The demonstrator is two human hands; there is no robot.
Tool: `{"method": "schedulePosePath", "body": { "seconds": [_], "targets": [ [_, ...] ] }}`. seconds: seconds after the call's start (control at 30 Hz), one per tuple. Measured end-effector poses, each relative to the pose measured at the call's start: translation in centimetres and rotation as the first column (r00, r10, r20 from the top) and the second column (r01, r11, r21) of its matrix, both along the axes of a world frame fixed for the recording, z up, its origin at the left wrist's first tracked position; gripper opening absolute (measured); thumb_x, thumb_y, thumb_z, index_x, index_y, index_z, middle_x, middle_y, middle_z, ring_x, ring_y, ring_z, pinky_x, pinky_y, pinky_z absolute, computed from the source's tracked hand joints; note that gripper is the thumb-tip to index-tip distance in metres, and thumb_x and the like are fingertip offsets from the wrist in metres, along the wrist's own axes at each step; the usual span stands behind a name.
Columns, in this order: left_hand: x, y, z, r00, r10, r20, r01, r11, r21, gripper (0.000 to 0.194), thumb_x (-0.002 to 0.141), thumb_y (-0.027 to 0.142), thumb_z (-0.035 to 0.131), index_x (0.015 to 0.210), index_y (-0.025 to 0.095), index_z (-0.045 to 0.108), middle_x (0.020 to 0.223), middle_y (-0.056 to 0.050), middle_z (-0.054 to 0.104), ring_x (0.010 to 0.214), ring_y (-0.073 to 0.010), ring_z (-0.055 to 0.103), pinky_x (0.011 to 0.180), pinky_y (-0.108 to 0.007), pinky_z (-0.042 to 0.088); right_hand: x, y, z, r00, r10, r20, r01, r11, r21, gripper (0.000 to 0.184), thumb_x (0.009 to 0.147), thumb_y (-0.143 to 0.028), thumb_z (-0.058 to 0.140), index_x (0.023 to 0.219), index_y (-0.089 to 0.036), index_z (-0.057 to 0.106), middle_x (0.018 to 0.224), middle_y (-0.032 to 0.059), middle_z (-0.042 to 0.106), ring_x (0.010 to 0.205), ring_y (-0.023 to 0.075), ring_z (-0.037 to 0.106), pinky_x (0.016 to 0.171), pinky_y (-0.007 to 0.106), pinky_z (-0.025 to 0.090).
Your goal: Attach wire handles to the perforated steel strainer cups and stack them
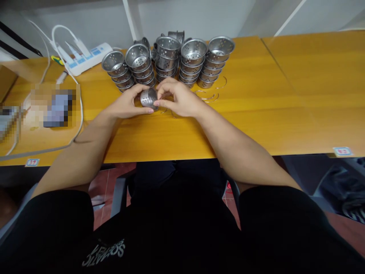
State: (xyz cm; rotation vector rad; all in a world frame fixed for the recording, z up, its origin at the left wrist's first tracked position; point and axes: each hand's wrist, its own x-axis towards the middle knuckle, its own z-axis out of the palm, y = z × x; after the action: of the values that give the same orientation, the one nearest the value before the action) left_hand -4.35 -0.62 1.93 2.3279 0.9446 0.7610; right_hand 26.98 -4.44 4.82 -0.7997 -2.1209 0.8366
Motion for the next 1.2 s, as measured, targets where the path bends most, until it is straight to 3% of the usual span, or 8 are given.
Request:
{"method": "schedulePosePath", "body": {
  "seconds": [0.2,0.4,0.6,0.77,0.93,1.07,1.13,1.2],
  "targets": [
    [-0.4,-0.2,-0.6,1.000,0.016,0.000,-0.016,0.998,-0.066,0.109,0.085,0.084,0.113,0.165,0.023,0.072,0.160,-0.019,0.084,0.147,-0.0461,0.084,0.134,-0.063,0.069,0.7,0.8,-0.9,1.000,-0.028,0.006,0.029,0.999,-0.037,0.090,0.094,-0.122,0.085,0.108,-0.033,0.082,0.144,0.0177,0.085,0.144,0.0482,0.079,0.132,0.070,0.067],
    [-0.4,-0.4,-0.5,1.000,0.005,-0.014,-0.006,0.996,-0.089,0.109,0.080,0.080,0.117,0.160,0.023,0.071,0.157,-0.018,0.087,0.145,-0.0476,0.086,0.131,-0.063,0.071,1.9,1.5,-1.9,0.961,-0.079,0.264,0.056,0.994,0.094,0.040,0.115,-0.069,0.098,0.114,-0.031,0.084,0.149,0.0159,0.081,0.146,0.0470,0.079,0.138,0.070,0.063],
    [-0.1,-1.2,0.5,0.998,0.010,-0.070,-0.011,1.000,-0.008,0.112,0.087,0.068,0.112,0.178,0.021,0.066,0.184,-0.023,0.073,0.170,-0.0502,0.074,0.151,-0.064,0.058,2.3,1.9,-2.5,0.939,-0.060,0.339,0.030,0.995,0.093,0.012,0.104,-0.033,0.091,0.111,-0.029,0.082,0.141,0.0157,0.080,0.132,0.0428,0.081,0.131,0.067,0.066],
    [0.9,-2.6,2.2,0.998,0.011,-0.061,-0.006,0.996,0.091,0.080,0.096,0.069,0.102,0.159,0.025,0.081,0.175,-0.018,0.079,0.166,-0.0498,0.075,0.151,-0.068,0.058,2.7,2.5,-2.9,0.918,-0.100,0.384,0.048,0.989,0.141,0.019,0.094,-0.030,0.089,0.112,-0.031,0.083,0.130,0.0148,0.082,0.131,0.0458,0.079,0.128,0.070,0.067],
    [1.0,-3.1,4.0,0.988,0.136,0.076,-0.151,0.955,0.254,0.047,0.115,0.080,0.080,0.131,0.036,0.082,0.147,-0.014,0.084,0.150,-0.0458,0.075,0.134,-0.070,0.065,3.4,3.5,-3.6,0.887,-0.209,0.412,0.125,0.967,0.223,0.017,0.105,-0.038,0.088,0.097,-0.029,0.076,0.110,0.0161,0.078,0.121,0.0476,0.077,0.121,0.073,0.067],
    [-1.7,-1.4,4.6,0.818,0.312,0.483,-0.552,0.662,0.507,0.065,0.110,0.092,0.073,0.149,0.042,0.061,0.156,-0.011,0.074,0.140,-0.0412,0.071,0.116,-0.068,0.068,3.1,3.0,-3.2,0.876,-0.256,0.410,0.170,0.957,0.235,0.017,0.114,-0.040,0.086,0.105,-0.027,0.079,0.116,0.0174,0.079,0.123,0.0467,0.078,0.121,0.069,0.068],
    [-3.7,-0.1,4.4,0.736,0.379,0.560,-0.639,0.662,0.391,0.085,0.103,0.094,0.081,0.167,0.047,0.051,0.181,-0.008,0.066,0.156,-0.0425,0.069,0.125,-0.068,0.066,2.9,2.7,-2.9,0.875,-0.243,0.418,0.160,0.961,0.224,0.014,0.116,-0.039,0.087,0.111,-0.026,0.082,0.118,0.0174,0.080,0.127,0.0464,0.079,0.122,0.066,0.068],
    [-5.3,1.0,3.9,0.723,0.388,0.572,-0.583,0.787,0.203,0.114,0.082,0.105,0.087,0.168,0.041,0.048,0.183,-0.014,0.067,0.162,-0.0457,0.070,0.129,-0.072,0.066,2.7,2.4,-2.6,0.872,-0.235,0.428,0.152,0.964,0.219,0.012,0.117,-0.037,0.088,0.113,-0.026,0.084,0.119,0.0173,0.081,0.128,0.0460,0.080,0.123,0.065,0.068]
  ]
}}
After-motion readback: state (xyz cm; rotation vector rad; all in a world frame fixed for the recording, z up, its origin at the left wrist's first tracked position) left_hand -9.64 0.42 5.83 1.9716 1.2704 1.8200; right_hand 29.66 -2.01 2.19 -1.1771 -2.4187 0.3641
